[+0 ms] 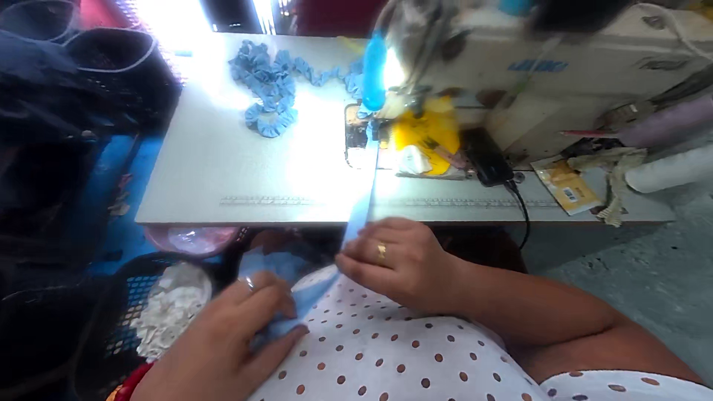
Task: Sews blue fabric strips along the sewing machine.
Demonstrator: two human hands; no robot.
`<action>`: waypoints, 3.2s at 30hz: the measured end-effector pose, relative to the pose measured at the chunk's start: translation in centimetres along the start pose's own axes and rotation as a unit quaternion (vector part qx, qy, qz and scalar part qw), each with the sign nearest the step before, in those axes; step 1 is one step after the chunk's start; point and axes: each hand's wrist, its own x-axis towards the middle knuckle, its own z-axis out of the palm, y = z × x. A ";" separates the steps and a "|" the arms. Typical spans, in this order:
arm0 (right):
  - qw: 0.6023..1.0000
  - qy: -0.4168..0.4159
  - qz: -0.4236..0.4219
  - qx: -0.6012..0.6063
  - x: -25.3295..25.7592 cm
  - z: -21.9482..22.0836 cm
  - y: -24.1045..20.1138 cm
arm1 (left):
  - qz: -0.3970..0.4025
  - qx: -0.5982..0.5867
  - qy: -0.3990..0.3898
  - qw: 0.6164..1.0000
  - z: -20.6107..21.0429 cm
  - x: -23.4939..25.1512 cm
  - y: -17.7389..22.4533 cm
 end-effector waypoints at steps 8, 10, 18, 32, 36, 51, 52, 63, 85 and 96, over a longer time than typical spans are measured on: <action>0.991 -0.090 0.060 0.076 -7.7 1.1 2.7 | -0.071 -0.193 -0.174 0.963 3.1 0.8 -4.3; 0.994 -0.077 0.051 0.058 -8.0 2.4 4.1 | -0.110 -0.198 -0.198 0.954 3.4 1.3 -4.7; 0.997 -0.046 0.050 -0.028 -7.2 3.8 9.7 | -0.225 -0.191 -0.228 0.928 3.8 1.6 -5.5; 0.975 -0.045 0.193 -0.102 -4.3 5.7 17.3 | -0.258 -0.185 -0.012 0.948 4.8 0.0 -6.1; 0.975 -0.048 0.201 -0.085 -3.7 6.2 16.6 | -0.275 -0.102 0.050 0.955 3.9 -0.4 -5.0; 0.980 -0.019 0.075 0.182 4.6 7.1 3.7 | -0.016 0.203 0.177 0.963 1.7 -1.0 -3.9; 0.982 -0.011 0.063 0.180 4.9 7.1 3.5 | -0.010 0.204 0.187 0.961 1.7 -1.0 -3.7; 0.991 0.078 0.043 0.104 5.3 5.2 2.4 | 0.035 0.157 0.231 0.960 1.2 -0.2 -2.5; 0.996 -0.014 0.085 -0.020 -6.9 4.7 10.7 | -0.196 -0.195 -0.085 0.957 5.2 1.5 -6.4; 0.976 -0.027 0.196 -0.091 -4.4 5.7 17.2 | -0.262 -0.194 0.100 0.940 7.1 3.6 -6.4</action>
